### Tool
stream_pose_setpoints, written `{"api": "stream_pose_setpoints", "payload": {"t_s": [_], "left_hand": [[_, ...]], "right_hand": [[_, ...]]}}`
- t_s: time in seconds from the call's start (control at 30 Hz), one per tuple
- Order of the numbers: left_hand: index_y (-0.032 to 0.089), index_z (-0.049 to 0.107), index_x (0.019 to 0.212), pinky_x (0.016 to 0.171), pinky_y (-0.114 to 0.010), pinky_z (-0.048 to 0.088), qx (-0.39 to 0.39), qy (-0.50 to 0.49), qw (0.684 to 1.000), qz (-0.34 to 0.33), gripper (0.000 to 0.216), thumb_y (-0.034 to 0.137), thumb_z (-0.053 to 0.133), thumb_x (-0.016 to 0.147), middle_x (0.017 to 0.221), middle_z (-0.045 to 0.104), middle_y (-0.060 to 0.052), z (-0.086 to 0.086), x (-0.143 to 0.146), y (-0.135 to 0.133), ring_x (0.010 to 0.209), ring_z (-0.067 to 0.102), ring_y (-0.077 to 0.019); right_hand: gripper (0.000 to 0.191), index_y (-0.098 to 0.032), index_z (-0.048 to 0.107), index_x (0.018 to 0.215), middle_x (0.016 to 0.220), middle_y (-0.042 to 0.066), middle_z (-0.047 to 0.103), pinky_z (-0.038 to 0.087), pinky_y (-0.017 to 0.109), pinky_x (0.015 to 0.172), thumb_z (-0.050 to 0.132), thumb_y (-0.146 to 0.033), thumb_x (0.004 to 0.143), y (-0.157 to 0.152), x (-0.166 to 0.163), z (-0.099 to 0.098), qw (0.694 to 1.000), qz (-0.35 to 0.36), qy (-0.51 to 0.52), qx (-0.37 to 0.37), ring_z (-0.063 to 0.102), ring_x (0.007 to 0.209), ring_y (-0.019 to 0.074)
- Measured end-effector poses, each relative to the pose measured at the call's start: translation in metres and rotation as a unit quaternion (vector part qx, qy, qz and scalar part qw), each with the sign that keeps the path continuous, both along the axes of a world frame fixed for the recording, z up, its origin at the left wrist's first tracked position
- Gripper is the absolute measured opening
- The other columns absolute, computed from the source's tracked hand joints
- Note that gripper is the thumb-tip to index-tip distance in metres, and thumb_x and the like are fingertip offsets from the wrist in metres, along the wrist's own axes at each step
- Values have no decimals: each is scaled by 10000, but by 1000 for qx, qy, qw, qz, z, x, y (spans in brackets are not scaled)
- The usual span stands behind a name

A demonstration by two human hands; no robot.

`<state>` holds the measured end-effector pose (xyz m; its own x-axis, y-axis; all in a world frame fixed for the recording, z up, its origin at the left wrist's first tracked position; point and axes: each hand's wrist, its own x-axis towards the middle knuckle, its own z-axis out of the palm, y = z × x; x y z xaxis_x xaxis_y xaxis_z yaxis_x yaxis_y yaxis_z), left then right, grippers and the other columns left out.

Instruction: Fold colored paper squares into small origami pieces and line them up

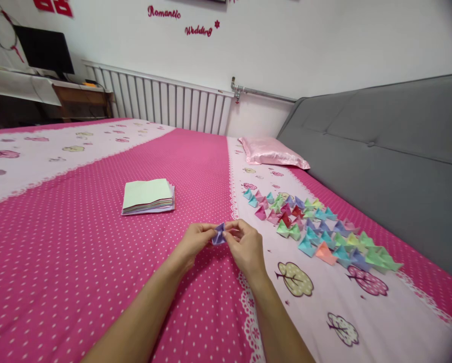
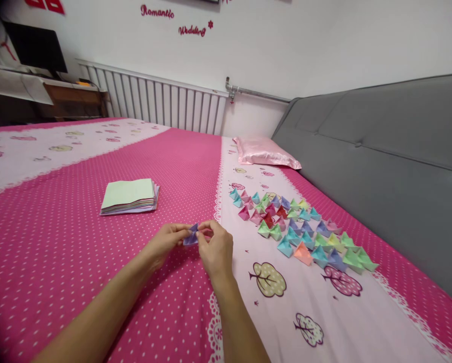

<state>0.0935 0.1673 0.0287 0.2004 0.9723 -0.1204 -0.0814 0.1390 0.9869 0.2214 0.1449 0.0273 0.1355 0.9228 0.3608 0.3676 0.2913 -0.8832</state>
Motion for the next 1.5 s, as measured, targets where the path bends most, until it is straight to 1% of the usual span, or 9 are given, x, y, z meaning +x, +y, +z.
{"api": "stream_pose_setpoints", "payload": {"t_s": [0.2, 0.37, 0.6, 0.87, 1.03, 1.17, 1.3, 1.4, 1.5], "left_hand": [[100, 710, 715, 523, -214, 338, -2, 6, 1000, -20, 177, 217, 630, 608, 576, 632, -52, 0, 0, 0, 486, 478, -90], [99, 716, 739, 522, -210, 337, 3, 15, 1000, -24, 188, 188, 609, 613, 595, 648, -60, 1, 1, -1, 486, 484, -89], [100, 703, 685, 484, -204, 322, 7, 6, 1000, -26, 150, 201, 615, 618, 540, 610, -36, -1, 1, 0, 448, 451, -73], [82, 678, 829, 525, -221, 412, -2, -20, 1000, -6, 258, 208, 649, 605, 638, 660, -74, -2, 1, 1, 532, 577, -123], [76, 658, 847, 563, -249, 453, -19, -41, 999, 0, 293, 174, 663, 571, 642, 667, -81, 0, 2, 1, 579, 616, -157], [95, 645, 798, 578, -252, 458, -21, -40, 999, 8, 238, 162, 672, 571, 587, 648, -55, 0, 2, 0, 571, 610, -153], [118, 620, 794, 549, -239, 442, 20, -15, 999, 44, 230, 248, 679, 613, 636, 641, -43, -1, 2, 2, 540, 575, -121], [131, 624, 769, 571, -247, 440, 104, 36, 991, 73, 218, 303, 661, 639, 712, 647, -60, 0, 1, 3, 602, 582, -134], [136, 659, 725, 589, -261, 439, 186, 131, 971, 77, 206, 328, 645, 649, 708, 646, -72, 3, 1, 2, 640, 584, -159]], "right_hand": [[115, -203, 485, 824, 764, 30, 646, 529, 269, 616, 522, -185, 717, -1, -1, 0, 999, -30, -14, -15, 655, 669, 167], [128, -214, 470, 845, 738, 18, 634, 515, 279, 609, 489, -160, 731, -2, -2, 0, 994, -55, -93, -2, 642, 640, 166], [191, -219, 500, 897, 832, 27, 645, 514, 279, 622, 499, -138, 723, -3, -2, 2, 994, -39, -104, -2, 648, 698, 168], [290, -210, 527, 959, 835, 38, 664, 520, 298, 613, 565, -179, 673, 2, 0, -5, 997, -9, -32, -74, 642, 616, 161], [294, -190, 542, 932, 792, 36, 671, 519, 273, 592, 574, -164, 640, 5, -1, -10, 996, 16, 24, -81, 644, 599, 156], [273, -171, 555, 906, 805, 52, 671, 520, 261, 584, 591, -178, 635, 5, -4, -10, 995, 33, 56, -76, 642, 598, 154], [250, -166, 570, 889, 853, 66, 670, 519, 266, 599, 593, -210, 644, 7, -3, -9, 995, -2, 76, -66, 639, 605, 153], [291, -186, 570, 943, 856, 50, 671, 511, 265, 591, 581, -215, 653, 7, 0, -8, 995, -55, 63, -61, 632, 585, 149], [321, -203, 571, 991, 878, 46, 670, 499, 263, 580, 556, -217, 671, 5, 1, -4, 994, -86, 29, -56, 621, 551, 144]]}}
